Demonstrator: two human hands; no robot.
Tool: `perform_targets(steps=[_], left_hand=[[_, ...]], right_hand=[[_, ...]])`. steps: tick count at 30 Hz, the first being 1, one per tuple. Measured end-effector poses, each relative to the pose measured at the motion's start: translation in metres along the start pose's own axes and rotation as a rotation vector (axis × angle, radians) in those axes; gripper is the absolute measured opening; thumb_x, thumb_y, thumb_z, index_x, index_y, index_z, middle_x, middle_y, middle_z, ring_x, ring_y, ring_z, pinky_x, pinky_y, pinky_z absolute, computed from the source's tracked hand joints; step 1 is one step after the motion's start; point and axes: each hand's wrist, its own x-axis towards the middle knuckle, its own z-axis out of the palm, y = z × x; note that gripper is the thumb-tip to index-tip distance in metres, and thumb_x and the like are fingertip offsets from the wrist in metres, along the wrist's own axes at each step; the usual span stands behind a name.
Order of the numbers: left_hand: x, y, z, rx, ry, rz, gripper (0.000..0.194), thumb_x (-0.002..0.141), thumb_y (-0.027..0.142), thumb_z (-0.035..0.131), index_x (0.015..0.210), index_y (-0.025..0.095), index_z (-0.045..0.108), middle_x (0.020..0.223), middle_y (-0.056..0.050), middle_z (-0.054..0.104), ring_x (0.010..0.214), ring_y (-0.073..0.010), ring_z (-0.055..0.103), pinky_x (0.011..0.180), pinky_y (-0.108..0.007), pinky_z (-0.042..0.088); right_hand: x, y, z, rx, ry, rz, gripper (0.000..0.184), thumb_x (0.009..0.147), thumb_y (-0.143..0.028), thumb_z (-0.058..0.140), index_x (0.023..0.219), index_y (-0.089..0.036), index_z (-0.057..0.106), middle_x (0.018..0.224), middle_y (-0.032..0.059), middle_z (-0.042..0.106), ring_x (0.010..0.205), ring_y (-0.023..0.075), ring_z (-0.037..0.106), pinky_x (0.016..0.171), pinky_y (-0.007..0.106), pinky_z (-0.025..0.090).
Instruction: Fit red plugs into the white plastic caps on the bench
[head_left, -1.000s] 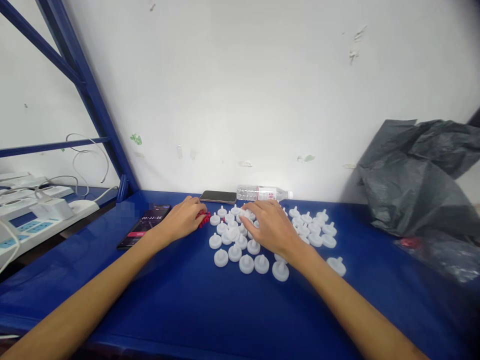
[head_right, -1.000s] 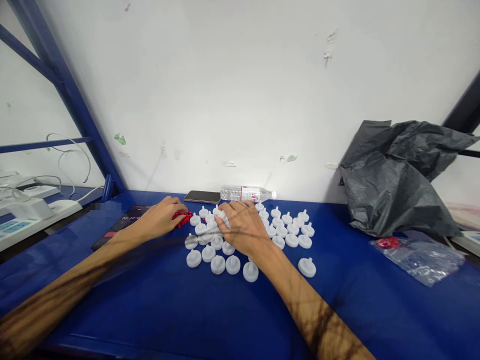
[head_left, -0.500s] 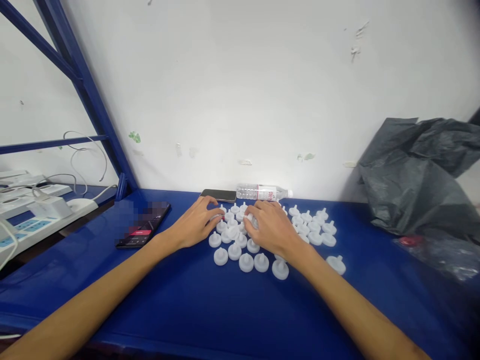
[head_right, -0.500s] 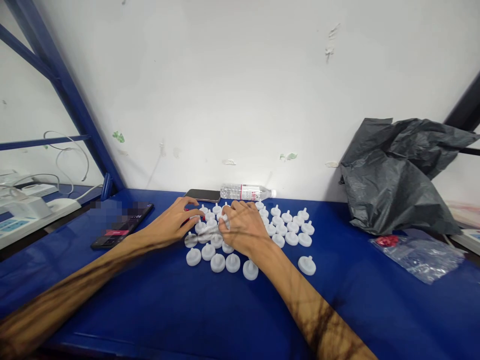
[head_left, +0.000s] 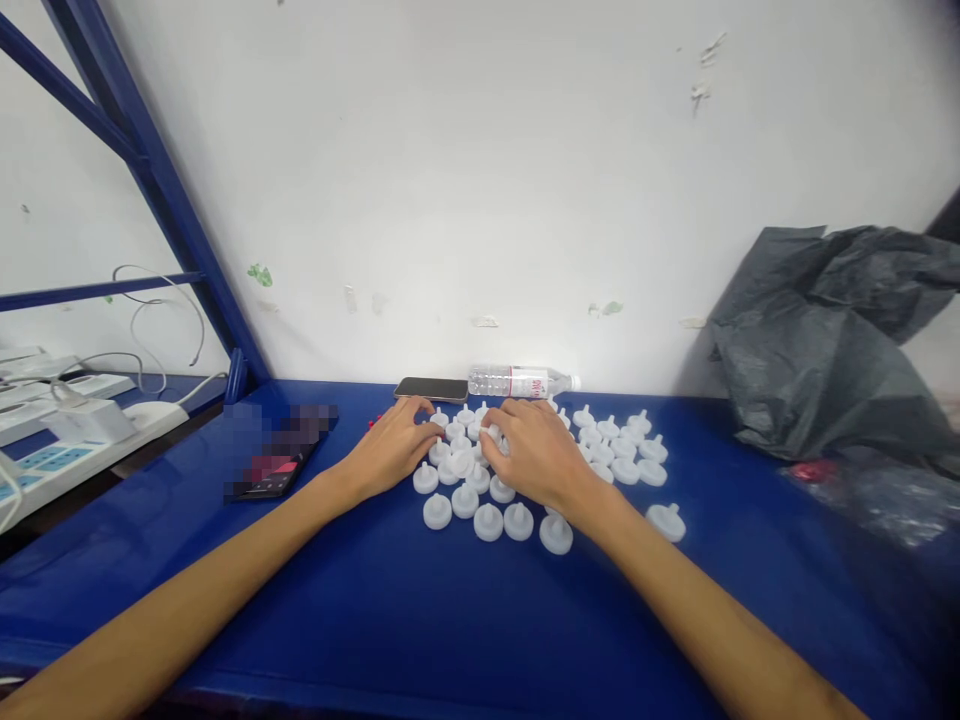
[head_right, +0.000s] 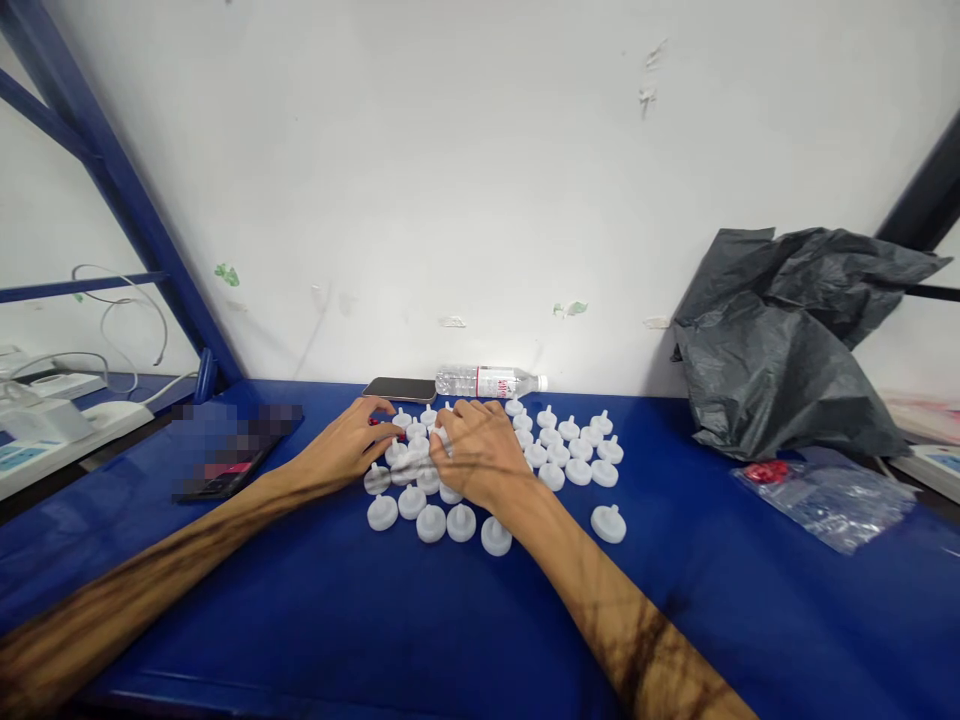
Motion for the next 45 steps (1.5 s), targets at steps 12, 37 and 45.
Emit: perform_targets(steps=[12,37,45], left_hand=[[0.007,0.009,-0.012,0.008,0.102,0.038,0.023,0.125,0.022,0.072,0.123,0.026,0.095,0.142,-0.014,0.084,0.127,-0.0321,0.080,0.114,-0.046,0.070],[0.008,-0.017,-0.052,0.101,-0.141,-0.317,0.043,0.129,0.037,0.056,0.107,0.023,0.090,0.121,-0.017,0.091,0.127,-0.0404,0.081,0.115,-0.053,0.065],[0.009,-0.016,-0.052,0.000,-0.047,-0.304,0.061,0.133,0.050,0.038,0.104,0.024,0.085,0.113,-0.016,0.091,0.116,-0.0374,0.080,0.120,-0.056,0.062]], right_hand=[[0.000,-0.002,-0.001,-0.006,-0.021,0.007,0.028,0.123,-0.018,0.068,0.128,-0.018,0.096,0.113,0.0104,0.096,0.112,0.0298,0.090,0.109,0.042,0.059],[0.000,0.004,0.004,0.067,0.064,-0.039,0.031,0.128,-0.027,0.063,0.118,-0.019,0.092,0.096,0.0065,0.095,0.094,0.0289,0.090,0.111,0.044,0.058],[-0.001,0.013,0.010,0.058,0.149,-0.074,0.050,0.133,-0.036,0.057,0.090,-0.025,0.081,0.083,0.0041,0.089,0.084,0.0261,0.081,0.107,0.044,0.053]])
